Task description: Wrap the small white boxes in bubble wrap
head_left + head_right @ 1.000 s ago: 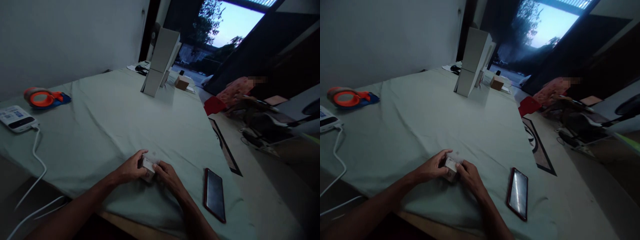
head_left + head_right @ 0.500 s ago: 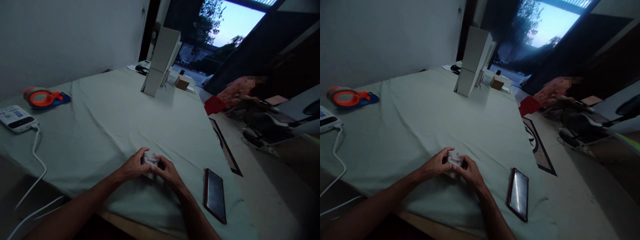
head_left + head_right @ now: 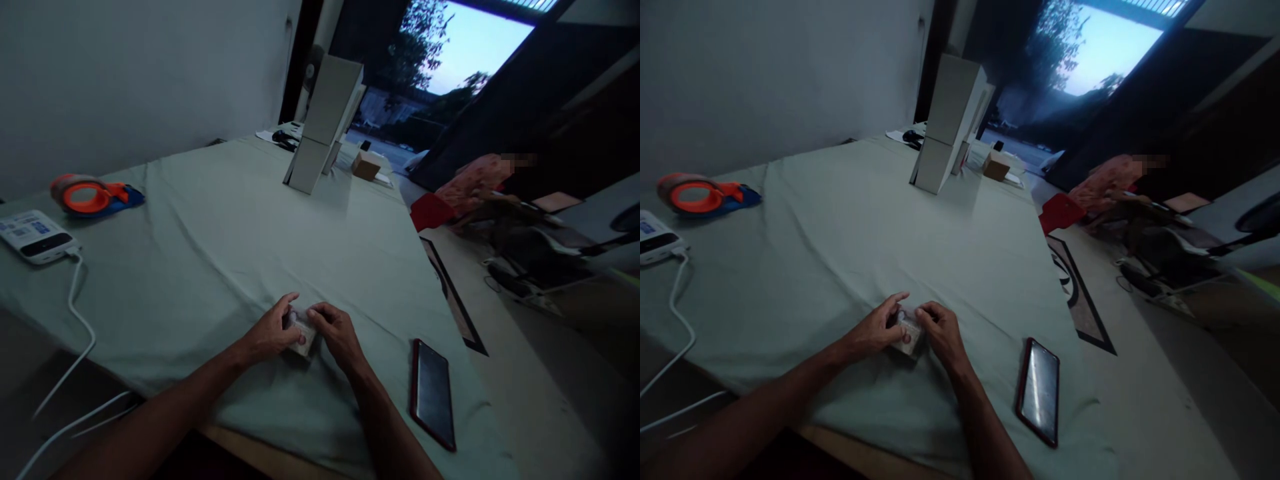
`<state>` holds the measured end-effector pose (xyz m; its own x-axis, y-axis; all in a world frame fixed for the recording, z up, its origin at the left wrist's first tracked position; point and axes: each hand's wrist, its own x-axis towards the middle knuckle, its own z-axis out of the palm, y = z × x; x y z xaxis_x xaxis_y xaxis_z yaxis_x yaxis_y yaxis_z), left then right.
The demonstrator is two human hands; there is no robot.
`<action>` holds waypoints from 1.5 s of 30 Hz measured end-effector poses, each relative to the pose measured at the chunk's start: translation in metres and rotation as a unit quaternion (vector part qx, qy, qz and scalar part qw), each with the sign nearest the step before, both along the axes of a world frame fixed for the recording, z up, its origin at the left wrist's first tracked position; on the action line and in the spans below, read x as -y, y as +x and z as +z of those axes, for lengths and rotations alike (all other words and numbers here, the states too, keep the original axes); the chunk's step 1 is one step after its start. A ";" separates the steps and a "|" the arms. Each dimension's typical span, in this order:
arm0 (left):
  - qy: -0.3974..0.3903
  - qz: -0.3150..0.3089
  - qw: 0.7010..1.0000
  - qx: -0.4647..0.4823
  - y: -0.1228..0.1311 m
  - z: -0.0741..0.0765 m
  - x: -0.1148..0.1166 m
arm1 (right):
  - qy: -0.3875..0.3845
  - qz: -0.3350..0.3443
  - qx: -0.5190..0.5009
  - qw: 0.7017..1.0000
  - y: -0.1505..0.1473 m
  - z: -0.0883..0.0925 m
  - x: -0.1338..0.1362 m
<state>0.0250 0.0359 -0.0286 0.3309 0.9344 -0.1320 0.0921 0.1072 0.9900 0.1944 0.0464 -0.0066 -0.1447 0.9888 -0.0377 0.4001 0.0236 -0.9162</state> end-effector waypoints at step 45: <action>0.361 0.062 0.918 -0.154 0.001 -0.007 0.020 | 0.424 0.077 0.331 0.840 0.006 -0.013 0.040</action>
<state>0.0260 0.0158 -0.0351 0.2667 0.8433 0.4667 0.4101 -0.5375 0.7369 0.2005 0.0064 -0.0201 -0.4972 0.6730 0.5476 0.7478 0.6525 -0.1231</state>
